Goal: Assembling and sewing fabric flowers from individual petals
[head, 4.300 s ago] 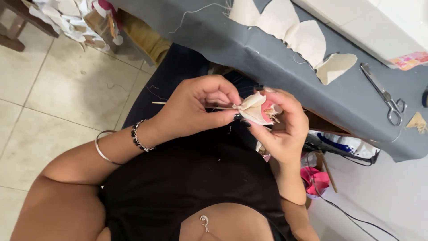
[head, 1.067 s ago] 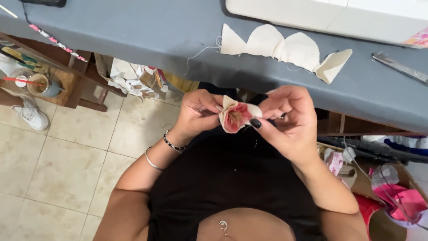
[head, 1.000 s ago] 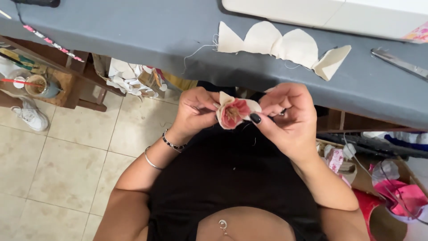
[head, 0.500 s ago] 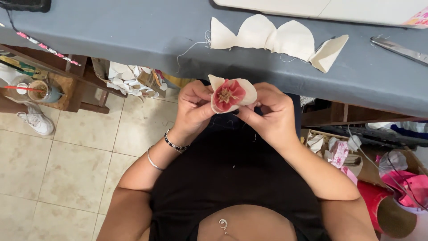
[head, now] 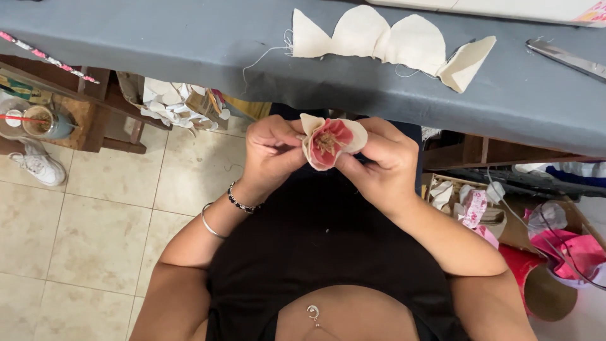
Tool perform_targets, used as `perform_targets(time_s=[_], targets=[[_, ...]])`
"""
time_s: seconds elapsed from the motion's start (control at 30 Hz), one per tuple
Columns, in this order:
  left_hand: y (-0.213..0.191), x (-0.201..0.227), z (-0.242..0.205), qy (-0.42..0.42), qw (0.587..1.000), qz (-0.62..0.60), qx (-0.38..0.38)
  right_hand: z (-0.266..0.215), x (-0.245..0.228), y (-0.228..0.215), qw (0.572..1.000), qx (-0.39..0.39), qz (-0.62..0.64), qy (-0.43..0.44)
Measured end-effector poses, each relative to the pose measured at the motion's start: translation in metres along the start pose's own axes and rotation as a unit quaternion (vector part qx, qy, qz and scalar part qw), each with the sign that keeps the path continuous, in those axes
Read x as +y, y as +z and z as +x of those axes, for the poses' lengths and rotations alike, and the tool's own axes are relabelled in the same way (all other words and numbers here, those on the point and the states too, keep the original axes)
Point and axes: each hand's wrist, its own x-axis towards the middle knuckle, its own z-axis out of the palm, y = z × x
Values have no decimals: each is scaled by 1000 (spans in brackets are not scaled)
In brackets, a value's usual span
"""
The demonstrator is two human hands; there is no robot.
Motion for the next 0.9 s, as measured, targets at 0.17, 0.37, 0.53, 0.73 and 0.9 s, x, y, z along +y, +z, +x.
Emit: perform_targets(time_s=[0.17, 0.37, 0.53, 0.73, 0.9], targets=[[3, 5, 2, 3, 1000, 19, -7, 0, 0, -2, 1000, -14, 18, -7], [8, 10, 3, 3, 999, 33, -10, -7, 7, -3, 999, -28, 7, -23], [13, 21, 2, 15, 991, 131, -29, -6, 1, -1, 997, -3, -16, -75], [10, 22, 5, 32, 989, 140, -26, -3, -3, 1, 996, 5, -10, -90], [29, 40, 14, 68, 976, 203, -30, 2, -21, -5, 991, -73, 111, 6]])
